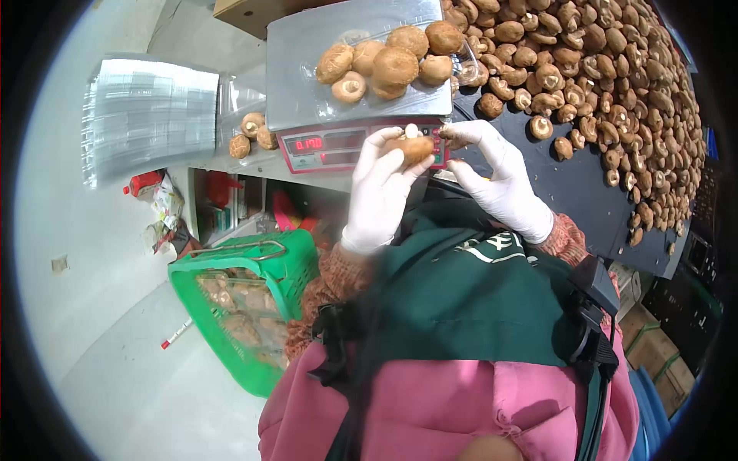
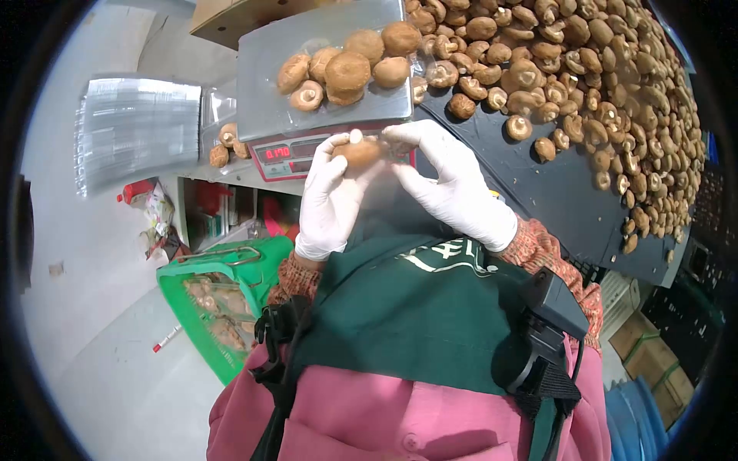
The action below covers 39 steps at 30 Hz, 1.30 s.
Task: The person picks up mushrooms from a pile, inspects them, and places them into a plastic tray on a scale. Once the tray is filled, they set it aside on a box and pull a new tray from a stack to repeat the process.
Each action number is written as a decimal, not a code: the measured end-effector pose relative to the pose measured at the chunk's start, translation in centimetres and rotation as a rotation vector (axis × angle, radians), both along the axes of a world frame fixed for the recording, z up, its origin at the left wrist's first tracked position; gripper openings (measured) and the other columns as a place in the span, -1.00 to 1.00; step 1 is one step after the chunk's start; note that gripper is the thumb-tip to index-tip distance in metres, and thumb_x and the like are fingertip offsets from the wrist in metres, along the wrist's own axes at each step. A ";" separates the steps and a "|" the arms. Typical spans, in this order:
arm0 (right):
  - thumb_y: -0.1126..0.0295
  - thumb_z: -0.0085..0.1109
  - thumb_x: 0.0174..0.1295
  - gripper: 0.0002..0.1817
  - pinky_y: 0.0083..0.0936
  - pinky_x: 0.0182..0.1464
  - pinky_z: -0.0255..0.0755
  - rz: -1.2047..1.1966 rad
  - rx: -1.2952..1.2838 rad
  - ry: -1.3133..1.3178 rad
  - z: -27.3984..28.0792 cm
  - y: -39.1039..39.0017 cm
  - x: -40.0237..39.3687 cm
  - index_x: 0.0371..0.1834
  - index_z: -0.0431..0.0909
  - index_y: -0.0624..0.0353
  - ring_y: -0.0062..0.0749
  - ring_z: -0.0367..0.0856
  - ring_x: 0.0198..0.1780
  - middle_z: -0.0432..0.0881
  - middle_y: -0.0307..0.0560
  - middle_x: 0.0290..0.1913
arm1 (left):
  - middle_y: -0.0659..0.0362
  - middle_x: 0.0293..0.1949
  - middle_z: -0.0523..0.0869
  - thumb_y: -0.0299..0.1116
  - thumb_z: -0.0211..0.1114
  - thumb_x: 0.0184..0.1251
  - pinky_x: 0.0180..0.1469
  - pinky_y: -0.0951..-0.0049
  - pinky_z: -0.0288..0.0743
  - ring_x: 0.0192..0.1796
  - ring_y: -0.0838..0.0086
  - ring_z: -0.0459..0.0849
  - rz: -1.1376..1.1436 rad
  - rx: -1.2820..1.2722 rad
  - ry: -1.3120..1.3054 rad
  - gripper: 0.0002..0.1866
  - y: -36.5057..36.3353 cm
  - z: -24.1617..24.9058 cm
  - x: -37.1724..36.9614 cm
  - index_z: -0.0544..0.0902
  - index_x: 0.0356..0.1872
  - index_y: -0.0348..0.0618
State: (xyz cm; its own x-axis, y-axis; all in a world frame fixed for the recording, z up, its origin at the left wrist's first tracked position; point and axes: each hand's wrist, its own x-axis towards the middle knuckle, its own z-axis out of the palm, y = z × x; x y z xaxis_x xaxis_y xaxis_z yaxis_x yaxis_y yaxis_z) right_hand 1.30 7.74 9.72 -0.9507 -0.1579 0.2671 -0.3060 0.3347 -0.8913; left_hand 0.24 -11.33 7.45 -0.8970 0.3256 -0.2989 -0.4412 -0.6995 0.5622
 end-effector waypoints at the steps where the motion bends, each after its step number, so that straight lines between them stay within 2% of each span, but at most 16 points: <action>1: 0.66 0.29 0.14 -0.56 -0.47 0.05 0.55 0.005 -0.014 -0.019 0.0 -0.2 0.0 0.12 0.54 0.21 -0.31 0.66 -0.04 0.63 -0.06 -0.05 | 0.00 0.25 0.54 -0.45 0.03 0.58 0.38 0.10 0.45 0.30 0.27 0.56 0.009 -0.001 -0.015 -0.69 0.0 0.2 0.0 0.39 0.26 -0.24; 7: 0.64 0.29 0.16 -0.55 -0.48 0.08 0.54 -0.054 -0.044 -0.071 -0.7 -0.2 -0.1 0.17 0.53 0.23 -0.39 0.64 -0.02 0.61 -0.07 0.00 | 0.00 0.26 0.54 -0.30 0.03 0.65 0.36 0.12 0.48 0.26 0.24 0.60 -0.101 0.024 0.007 -0.64 -0.2 1.4 -0.4 0.37 0.29 -0.30; 10: 0.61 0.29 0.17 -0.53 -0.48 0.11 0.54 -0.055 -0.066 -0.137 -0.7 0.1 0.1 0.19 0.53 0.22 -0.40 0.64 0.00 0.61 -0.05 0.02 | -0.04 0.31 0.50 -0.32 0.09 0.62 0.43 0.11 0.43 0.35 0.21 0.54 -0.154 -0.030 0.085 -0.58 -0.3 0.7 -0.2 0.33 0.36 -0.28; 14: 0.55 0.37 0.14 -0.46 -0.43 0.13 0.55 -0.090 -0.039 -0.131 -1.1 0.3 0.3 0.24 0.50 0.19 -0.35 0.65 0.04 0.61 -0.03 0.05 | 0.03 0.23 0.56 -0.37 0.14 0.58 0.33 0.27 0.47 0.26 0.34 0.59 -0.169 -0.310 0.106 -0.60 0.4 0.6 0.0 0.38 0.32 -0.29; 15: 0.47 0.43 0.11 -0.42 -0.38 0.13 0.55 -0.099 -0.065 -0.189 -0.5 0.3 0.6 0.24 0.49 0.17 -0.24 0.67 0.07 0.61 0.00 0.08 | 0.06 0.20 0.58 -0.38 0.14 0.57 0.30 0.31 0.48 0.23 0.38 0.59 -0.210 -0.421 0.154 -0.61 0.5 0.1 0.2 0.40 0.30 -0.30; 16: 0.42 0.45 0.10 -0.43 -0.35 0.13 0.56 -0.118 0.005 -0.026 -0.9 0.5 0.6 0.21 0.50 0.16 -0.11 0.67 0.08 0.60 0.05 0.09 | 0.08 0.17 0.60 -0.39 0.15 0.56 0.27 0.34 0.49 0.21 0.42 0.60 -0.258 -0.518 0.211 -0.63 0.8 -0.3 0.3 0.42 0.28 -0.30; 18: 0.40 0.44 0.09 -0.46 -0.32 0.12 0.56 -0.160 0.065 -0.023 -0.8 1.7 1.6 0.18 0.50 0.15 -0.03 0.66 0.07 0.59 0.07 0.08 | 0.11 0.09 0.64 -0.38 0.13 0.57 0.25 0.35 0.50 0.14 0.45 0.63 -0.463 -0.587 0.241 -0.66 1.7 0.1 0.4 0.47 0.24 -0.32; 20: 0.43 0.43 0.08 -0.46 -0.32 0.10 0.57 -0.206 0.074 -0.127 -1.4 3.5 3.0 0.17 0.51 0.13 0.00 0.66 0.06 0.60 0.07 0.06 | 0.02 0.12 0.66 -0.32 0.12 0.59 0.27 0.31 0.50 0.14 0.36 0.68 -0.633 -0.510 0.246 -0.60 2.4 -0.4 0.8 0.45 0.28 -0.39; 21: 0.45 0.38 0.11 -0.45 -0.36 0.19 0.51 -0.199 0.104 -0.246 -0.9 5.3 4.2 0.22 0.48 0.18 -0.15 0.64 0.13 0.58 0.05 0.11 | -0.05 0.16 0.64 -0.30 0.12 0.59 0.29 0.29 0.49 0.18 0.30 0.67 -0.682 -0.467 0.248 -0.56 3.1 -0.2 0.9 0.43 0.30 -0.42; 24: 0.51 0.35 0.09 -0.51 -0.36 0.11 0.55 -0.458 0.305 -0.332 -1.3 11.4 10.3 0.15 0.54 0.18 -0.12 0.69 0.05 0.64 0.03 0.00 | -0.07 0.19 0.66 -0.38 0.12 0.58 0.36 0.29 0.44 0.26 0.27 0.63 -0.737 -0.453 0.219 -0.59 3.9 0.8 0.7 0.46 0.32 -0.39; 27: 0.47 0.35 0.04 -0.56 -0.25 -0.04 0.58 -0.665 0.738 -0.460 -2.6 18.2 18.9 0.05 0.57 0.08 0.01 0.69 -0.04 0.65 0.02 -0.08 | -0.13 0.21 0.63 -0.29 0.07 0.61 0.30 0.29 0.49 0.23 0.21 0.66 -0.689 -0.611 0.266 -0.56 4.2 0.3 0.5 0.45 0.30 -0.42; 29: 0.43 0.38 -0.02 -0.59 -0.17 -0.09 0.56 -0.542 1.137 -0.735 -3.4 22.1 24.6 -0.03 0.58 0.14 -0.04 0.69 -0.14 0.65 0.01 -0.18 | -0.12 0.19 0.65 -0.31 0.07 0.60 0.28 0.32 0.50 0.21 0.24 0.67 -0.677 -0.622 0.234 -0.59 4.8 0.5 0.5 0.46 0.29 -0.41; 30: 0.31 0.45 -0.05 -0.44 -0.19 -0.07 0.56 -0.468 1.265 -0.937 -3.3 22.9 25.5 0.09 0.57 0.15 -0.04 0.69 -0.13 0.66 0.01 -0.14 | -0.12 0.19 0.65 -0.32 0.07 0.60 0.28 0.32 0.50 0.21 0.25 0.67 -0.677 -0.631 0.216 -0.59 5.1 0.4 0.4 0.46 0.29 -0.41; 32: 0.32 0.41 -0.01 -0.53 -0.18 -0.08 0.56 -0.494 1.198 -0.902 -3.9 23.6 26.5 0.01 0.57 0.20 -0.06 0.69 -0.15 0.65 0.03 -0.19 | -0.12 0.18 0.65 -0.35 0.06 0.60 0.27 0.33 0.50 0.20 0.25 0.68 -0.698 -0.666 0.255 -0.60 5.8 0.1 0.5 0.47 0.28 -0.41; 34: 0.28 0.40 0.03 -0.51 -0.20 -0.09 0.56 -0.553 1.062 -0.606 -3.7 22.6 22.9 0.06 0.56 0.17 -0.07 0.69 -0.15 0.65 0.00 -0.20 | -0.11 0.18 0.66 -0.39 0.04 0.59 0.27 0.35 0.51 0.19 0.26 0.69 -0.716 -0.693 0.287 -0.62 6.6 0.0 0.7 0.48 0.27 -0.41; 39: 0.25 0.33 0.18 -0.59 -0.22 -0.10 0.56 -0.693 0.893 -0.278 -6.2 22.7 14.0 0.09 0.57 0.06 -0.11 0.68 -0.15 0.65 -0.05 -0.19 | 0.01 0.13 0.69 -0.47 0.12 0.56 0.31 0.39 0.48 0.20 0.36 0.66 -0.760 -0.816 0.301 -0.67 7.3 0.6 1.5 0.52 0.24 -0.37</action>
